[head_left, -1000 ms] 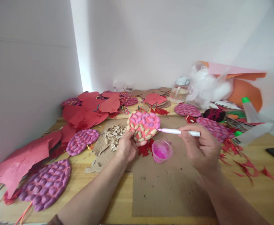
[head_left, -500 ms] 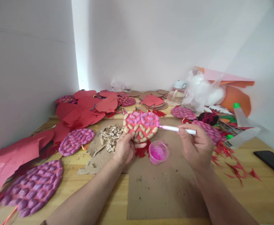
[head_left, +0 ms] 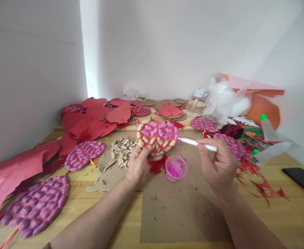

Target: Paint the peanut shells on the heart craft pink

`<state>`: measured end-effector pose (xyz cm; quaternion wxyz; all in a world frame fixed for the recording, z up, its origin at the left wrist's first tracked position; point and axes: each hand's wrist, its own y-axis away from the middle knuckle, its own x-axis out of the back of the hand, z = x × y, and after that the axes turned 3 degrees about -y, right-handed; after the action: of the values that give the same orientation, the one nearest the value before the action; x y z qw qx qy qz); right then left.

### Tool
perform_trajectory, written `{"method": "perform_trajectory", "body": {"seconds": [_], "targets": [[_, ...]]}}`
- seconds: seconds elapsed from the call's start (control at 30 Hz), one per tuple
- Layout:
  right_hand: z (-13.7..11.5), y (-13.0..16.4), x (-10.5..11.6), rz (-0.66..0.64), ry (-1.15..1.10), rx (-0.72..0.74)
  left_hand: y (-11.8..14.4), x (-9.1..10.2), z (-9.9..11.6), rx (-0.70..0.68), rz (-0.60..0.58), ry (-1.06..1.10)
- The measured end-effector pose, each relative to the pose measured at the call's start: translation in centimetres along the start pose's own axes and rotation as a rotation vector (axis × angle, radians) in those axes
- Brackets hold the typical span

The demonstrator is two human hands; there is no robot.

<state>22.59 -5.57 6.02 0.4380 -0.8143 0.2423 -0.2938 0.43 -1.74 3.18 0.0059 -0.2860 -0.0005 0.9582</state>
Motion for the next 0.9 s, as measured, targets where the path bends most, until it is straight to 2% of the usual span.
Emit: {"method": "perform_trajectory", "body": {"seconds": [0.23, 0.33, 0.47, 0.63, 0.8, 0.9], "targets": [[-0.9, -0.6, 0.0, -0.038, 0.067, 0.156, 0.3, 0.7, -1.0, -0.084, -0.027, -0.069], [-1.0, -0.7, 0.0, -0.019, 0.080, 0.157, 0.3, 0.9, -1.2, -0.120, -0.040, -0.122], [-0.9, -0.7, -0.1, -0.060, 0.071, 0.158, 0.3, 0.9, -1.2, -0.134, -0.058, -0.158], [-0.8, -0.6, 0.1, -0.003, 0.111, 0.143, 0.3, 0.5, -0.9, -0.126, -0.047, -0.154], [-1.3, -0.6, 0.1, -0.077, 0.099, 0.159, 0.4, 0.6, -0.8, -0.137, -0.019, -0.170], [-1.4, -0.7, -0.1, -0.074, 0.122, 0.179, 0.5, 1.0, -1.0, -0.142, -0.036, -0.218]]}}
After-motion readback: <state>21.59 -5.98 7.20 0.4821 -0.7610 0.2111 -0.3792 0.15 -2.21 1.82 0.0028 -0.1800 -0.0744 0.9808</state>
